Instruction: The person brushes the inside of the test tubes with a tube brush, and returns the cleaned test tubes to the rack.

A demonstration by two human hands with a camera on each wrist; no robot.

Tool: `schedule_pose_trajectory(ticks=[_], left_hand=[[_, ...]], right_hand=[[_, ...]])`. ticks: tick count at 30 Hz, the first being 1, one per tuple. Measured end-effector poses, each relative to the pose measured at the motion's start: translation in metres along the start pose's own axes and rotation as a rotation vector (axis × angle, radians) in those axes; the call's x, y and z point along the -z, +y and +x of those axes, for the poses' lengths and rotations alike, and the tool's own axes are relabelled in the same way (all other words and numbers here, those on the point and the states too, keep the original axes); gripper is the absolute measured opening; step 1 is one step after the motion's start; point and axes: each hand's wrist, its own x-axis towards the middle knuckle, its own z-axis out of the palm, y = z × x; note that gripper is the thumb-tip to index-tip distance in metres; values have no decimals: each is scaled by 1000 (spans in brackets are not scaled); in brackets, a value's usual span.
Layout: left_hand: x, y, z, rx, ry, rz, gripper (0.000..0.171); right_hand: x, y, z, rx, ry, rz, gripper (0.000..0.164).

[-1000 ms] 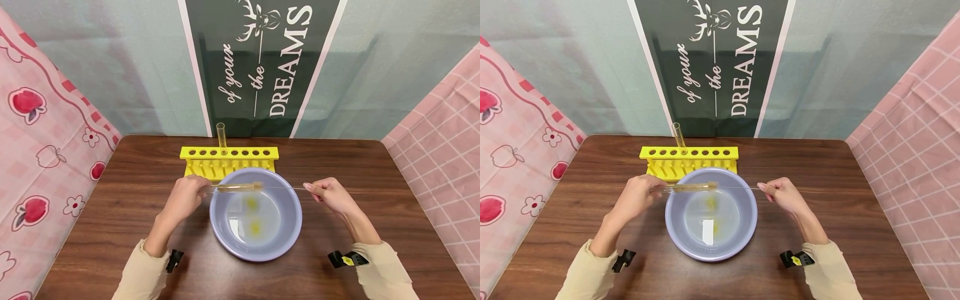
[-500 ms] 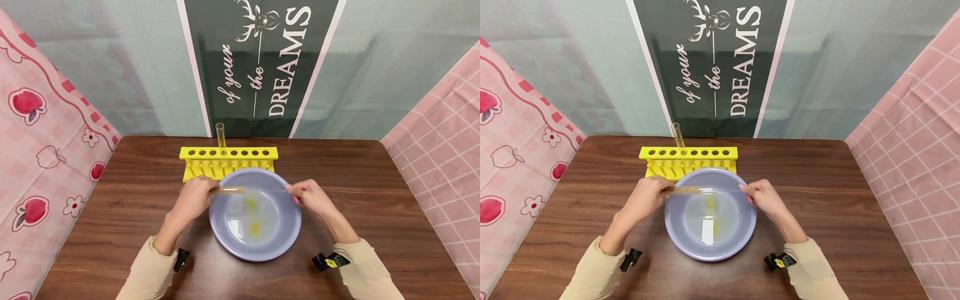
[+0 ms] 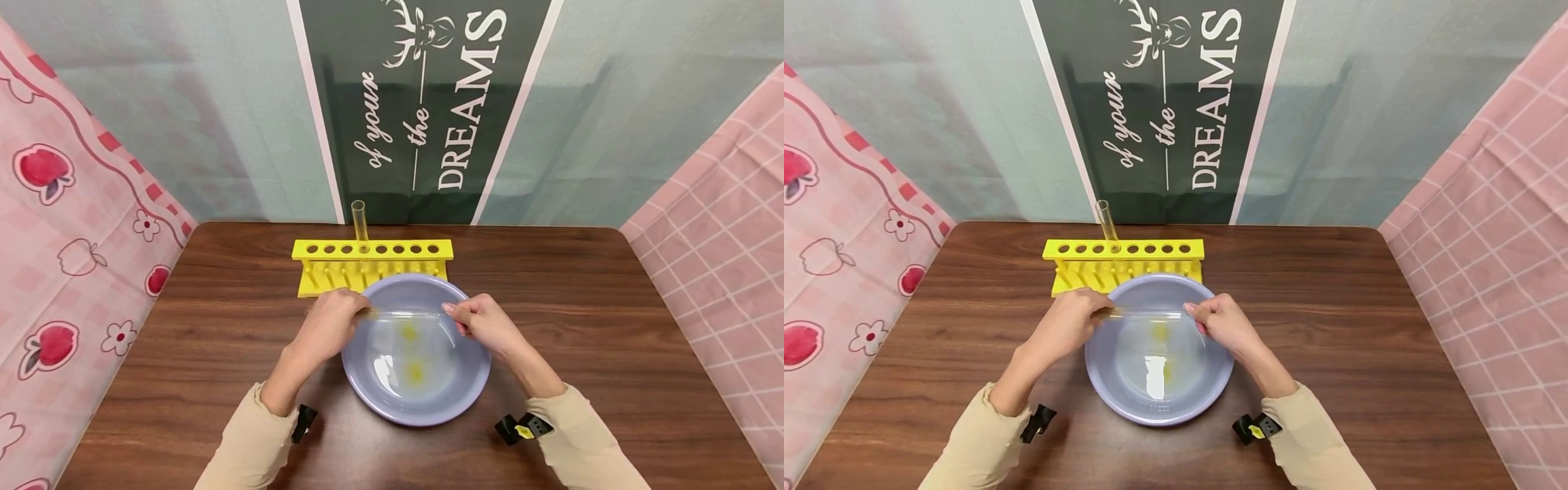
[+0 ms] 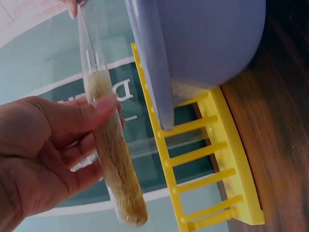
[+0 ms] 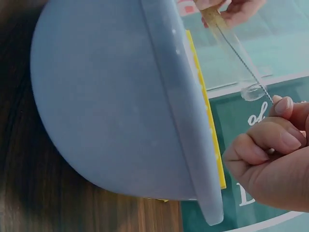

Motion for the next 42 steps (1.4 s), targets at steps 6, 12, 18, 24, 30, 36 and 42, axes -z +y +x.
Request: schedule_pose_trajectory(ticks=[6, 12, 18, 24, 30, 36, 42], left_hand=[[2, 2, 3, -11, 5, 0, 24], [5, 3, 4, -6, 4, 25, 22], [2, 4, 2, 10, 5, 57, 22], [-2, 2, 0, 6, 18, 64, 22], [-3, 1, 0, -22, 43, 64, 23], [-2, 2, 0, -18, 44, 79, 22], [2, 0, -1, -14, 56, 35, 25]], right_hand=[[1, -5, 2, -3, 42, 3, 45], [4, -7, 4, -33, 44, 14, 46], [2, -6, 4, -58, 18, 39, 48], [3, -7, 4, -111, -41, 163, 47], [7, -9, 7, -185, -140, 399, 46], [11, -8, 9, -185, -198, 494, 46], [16, -6, 10, -15, -164, 38, 43]])
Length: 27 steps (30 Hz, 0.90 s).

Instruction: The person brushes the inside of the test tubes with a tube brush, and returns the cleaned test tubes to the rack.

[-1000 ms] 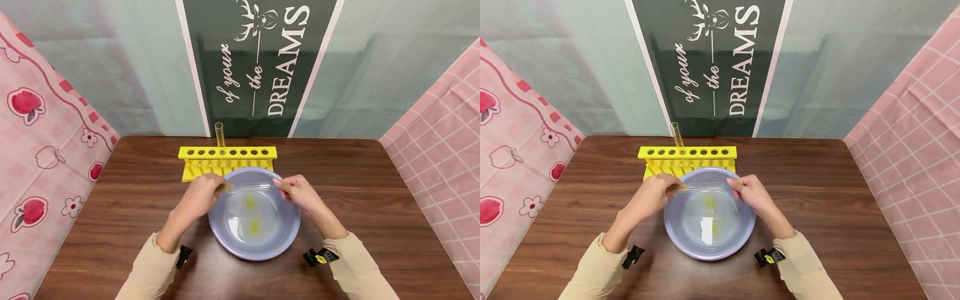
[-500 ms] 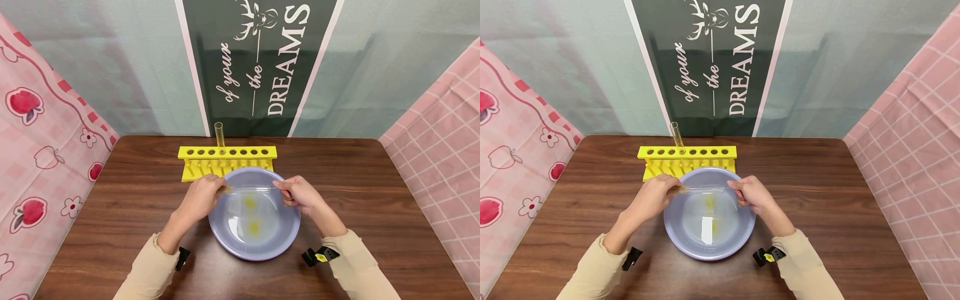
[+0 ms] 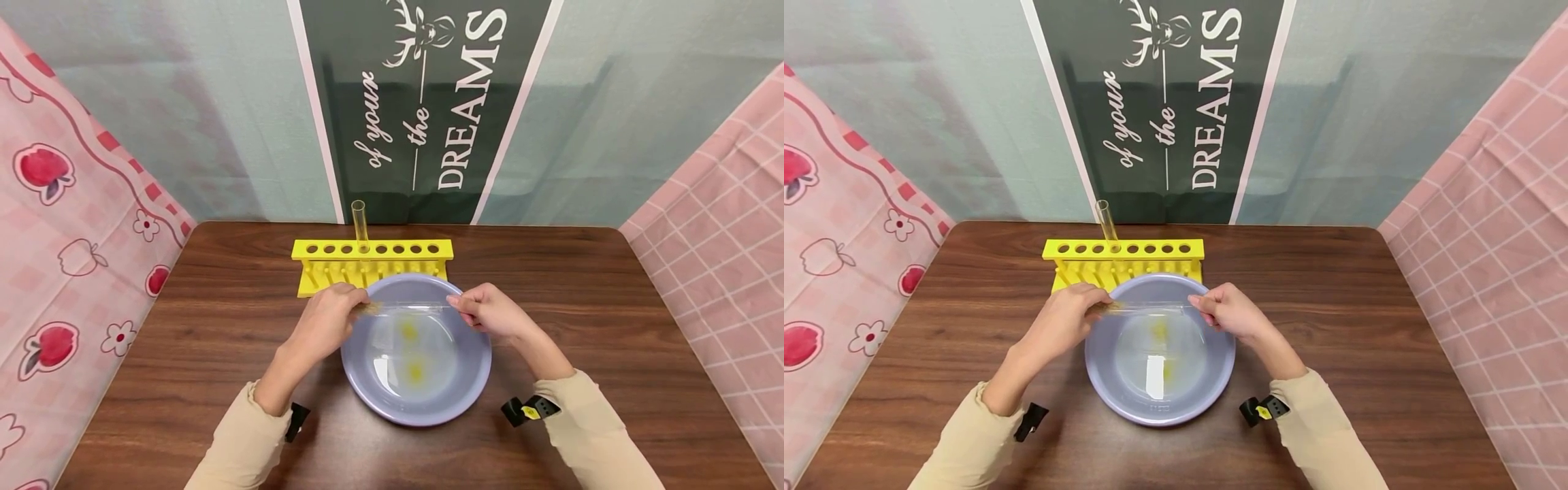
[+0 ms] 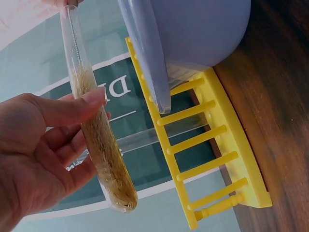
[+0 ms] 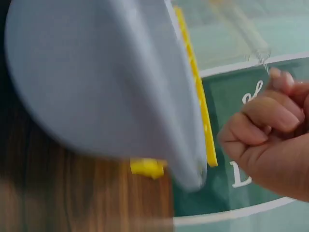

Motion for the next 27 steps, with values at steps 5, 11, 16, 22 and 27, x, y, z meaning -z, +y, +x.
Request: schedule_pose_trajectory(ticks=[5, 11, 16, 22, 27], left_hand=[[1, -2, 0, 4, -20, -41, 26], [1, -2, 0, -8, -37, -75, 24], [1, -3, 0, -16, -49, -95, 24], [0, -4, 0, -10, -58, -104, 24], [0, -2, 0, -11, -68, -91, 23]], right_hand=[[4, 3, -3, 123, 27, -299, 36], [3, 14, -7, 351, 131, -469, 31], [-1, 24, -5, 624, 266, -597, 28], [-3, 25, -7, 646, 295, -599, 28], [0, 12, -14, 293, 197, -399, 34]])
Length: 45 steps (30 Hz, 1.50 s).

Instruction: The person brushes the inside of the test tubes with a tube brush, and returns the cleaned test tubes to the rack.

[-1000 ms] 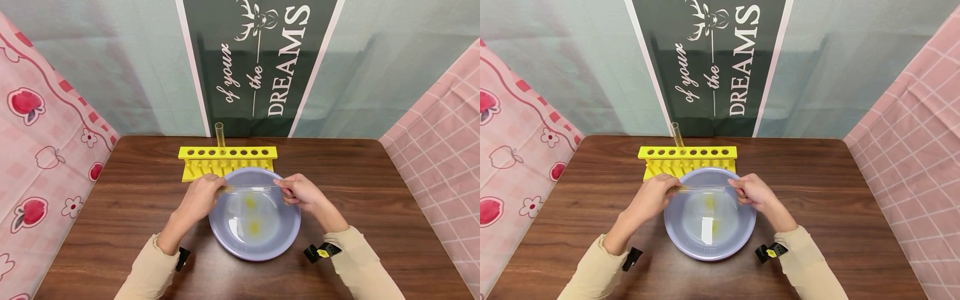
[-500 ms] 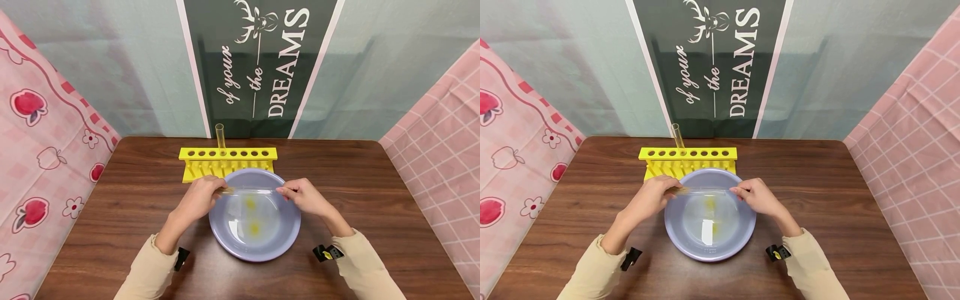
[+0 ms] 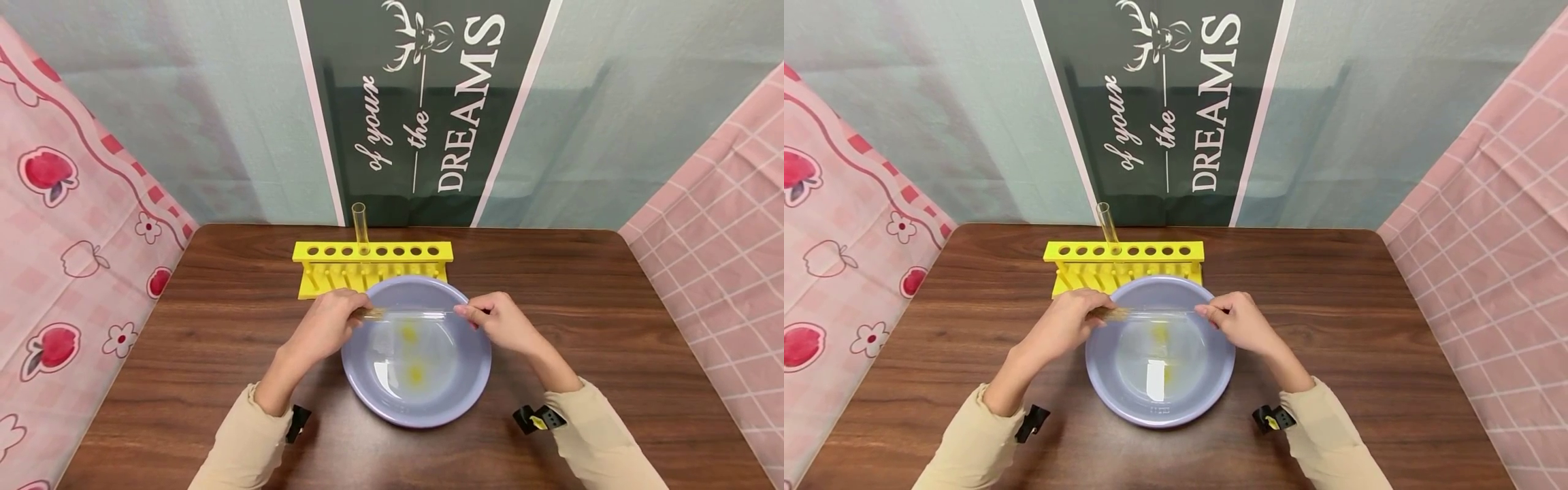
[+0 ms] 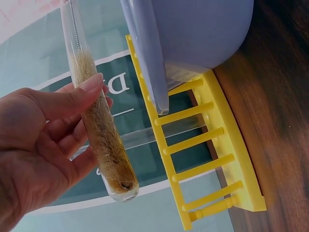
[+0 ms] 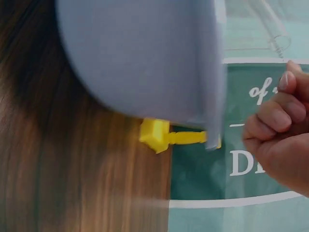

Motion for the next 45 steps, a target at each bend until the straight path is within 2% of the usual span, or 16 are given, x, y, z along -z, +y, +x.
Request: schedule_pose_trajectory(ticks=[3, 8, 12, 16, 19, 21, 24, 29, 31, 33, 42, 45], left_hand=[[0, 2, 1, -1, 4, 11, 22], [0, 4, 0, -16, 14, 22, 24], [-1, 5, -1, -28, 29, 25, 27], [-2, 4, -2, -38, 51, 40, 27], [-3, 4, -2, -46, 65, 52, 26], [-3, 4, -2, -52, 72, 53, 25], [-3, 2, -1, -63, 81, 44, 25], [-2, -1, 0, -68, 87, 25, 25], [-1, -1, 1, -64, 78, 20, 24], [0, -1, 1, -59, 65, 12, 23], [-1, -3, 0, -36, 28, -17, 23], [-1, -3, 0, -35, 27, -25, 23]], right_hand=[[6, -6, 2, -159, -58, 130, 40], [11, -9, 5, -312, -129, 434, 44], [11, -6, 6, -371, -201, 644, 44], [12, -7, 7, -409, -260, 801, 45], [13, -7, 8, -426, -282, 889, 45], [14, -7, 9, -431, -283, 911, 45], [14, -6, 9, -390, -251, 785, 44], [13, -5, 6, -188, -136, 249, 41], [11, -3, 3, -94, -94, 91, 39], [9, 2, 1, 6, -52, 9, 36], [-3, 19, -1, 527, 205, -226, 29], [-4, 23, 2, 672, 284, -305, 35]])
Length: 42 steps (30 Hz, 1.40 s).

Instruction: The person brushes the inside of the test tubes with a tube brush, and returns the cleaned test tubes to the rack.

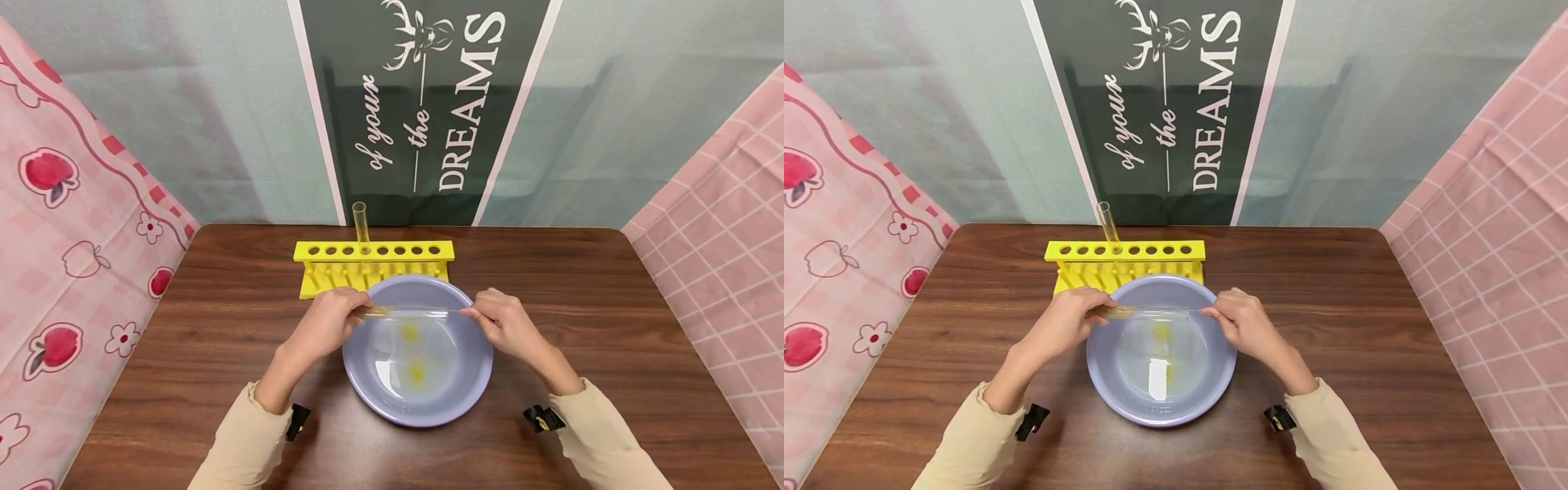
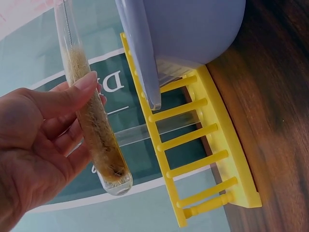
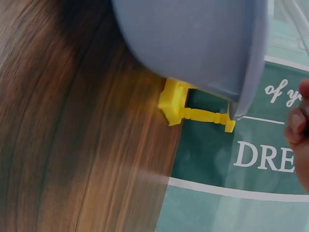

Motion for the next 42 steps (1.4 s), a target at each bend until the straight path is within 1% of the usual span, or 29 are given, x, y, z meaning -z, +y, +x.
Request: schedule_pose_trajectory(ticks=[2, 4, 7, 10, 16, 20, 22, 23, 25, 28, 30, 32, 34, 36, 38, 40, 42], left_hand=[[0, -1, 0, -1, -1, -3, 23], [-1, -2, 0, -2, -2, -7, 23], [-1, -3, -1, -6, -6, -6, 23], [-1, -3, -1, -5, -11, -1, 23], [-1, -3, -1, 4, -8, 19, 22], [-1, -3, -1, 8, -2, 28, 23], [0, -2, 0, 16, 2, 31, 24], [0, -2, 0, 19, 2, 33, 24], [0, -1, 0, 29, 1, 34, 25], [0, 1, 0, 39, -4, 42, 26], [0, 2, 0, 39, -4, 49, 25], [0, 3, -1, 35, 5, 59, 25], [0, 4, -1, 29, 19, 67, 25], [-1, 5, -2, 26, 33, 73, 25], [-1, 5, -2, 21, 41, 76, 25], [-1, 4, -3, 9, 43, 76, 25], [0, 0, -4, 7, 52, 86, 25]], right_hand=[[-1, 1, 0, 64, 36, -50, 39], [-1, 1, 0, 94, 55, -74, 40], [-1, -1, -1, 75, 49, -66, 39], [-1, -3, -2, 8, 17, -34, 37], [2, -8, 0, -141, -49, 25, 25], [3, -10, 1, -201, -68, 39, 31], [5, -12, 2, -244, -79, 52, 33], [6, -13, 3, -274, -88, 62, 33], [8, -14, 5, -361, -123, 100, 33], [13, -16, 9, -546, -203, 226, 34], [16, -17, 11, -682, -246, 360, 36], [19, -18, 14, -798, -265, 502, 39], [20, -17, 15, -883, -261, 652, 41], [20, -17, 16, -946, -247, 799, 42], [20, -15, 16, -996, -239, 921, 41], [20, -13, 16, -1031, -234, 1050, 41], [23, -9, 14, -1042, -225, 1170, 42]])
